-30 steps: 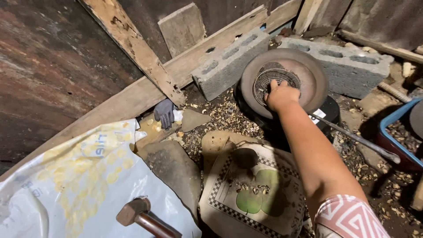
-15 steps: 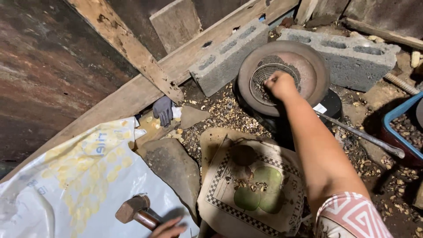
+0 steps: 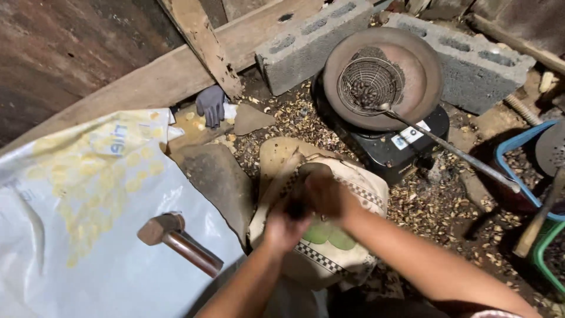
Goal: Processing nuts by pounding them with a hammer on a plastic sheet and then deshelling them using a stone on a ceramic tile.
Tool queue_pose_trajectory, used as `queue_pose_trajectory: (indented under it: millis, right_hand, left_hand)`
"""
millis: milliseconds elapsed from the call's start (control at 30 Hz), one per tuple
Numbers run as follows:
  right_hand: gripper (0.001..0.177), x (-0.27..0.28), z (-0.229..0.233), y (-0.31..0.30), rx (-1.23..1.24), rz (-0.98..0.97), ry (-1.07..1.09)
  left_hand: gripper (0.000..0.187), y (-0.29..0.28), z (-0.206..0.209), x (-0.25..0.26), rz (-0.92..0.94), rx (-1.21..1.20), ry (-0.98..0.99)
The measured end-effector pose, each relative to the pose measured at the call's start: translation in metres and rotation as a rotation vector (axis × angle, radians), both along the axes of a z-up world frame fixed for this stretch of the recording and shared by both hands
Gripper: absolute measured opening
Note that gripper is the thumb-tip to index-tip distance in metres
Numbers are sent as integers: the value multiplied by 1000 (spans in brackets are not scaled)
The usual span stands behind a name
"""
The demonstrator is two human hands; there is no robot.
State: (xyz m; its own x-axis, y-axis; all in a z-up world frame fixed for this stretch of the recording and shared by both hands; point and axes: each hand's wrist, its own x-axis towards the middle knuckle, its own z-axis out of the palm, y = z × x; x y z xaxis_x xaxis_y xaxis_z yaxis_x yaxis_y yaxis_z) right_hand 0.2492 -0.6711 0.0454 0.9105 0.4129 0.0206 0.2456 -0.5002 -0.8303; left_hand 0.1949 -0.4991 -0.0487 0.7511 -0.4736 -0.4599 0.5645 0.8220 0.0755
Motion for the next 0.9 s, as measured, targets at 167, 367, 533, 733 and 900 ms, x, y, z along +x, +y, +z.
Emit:
queue_pose_trajectory:
  millis: [167, 367, 533, 733, 900]
  right_hand:
    - [30, -57, -5, -28, -208, 268, -552]
    - [24, -39, -59, -69, -506, -126, -655]
    - [56, 10, -44, -26, -533, 10, -219]
    - [39, -8, -49, -75, -124, -334, 242]
    - [59, -92, -21, -74, -541, -267, 190]
  left_hand:
    - [33, 26, -9, -43, -187, 582, 106]
    - [20, -3, 32, -31, -42, 1904, -1287]
    - [22, 0, 15, -34, -103, 2026, -1688]
    - [19, 1, 8, -37, -3, 2088, -1457]
    - [21, -20, 15, -41, -30, 2084, -1370]
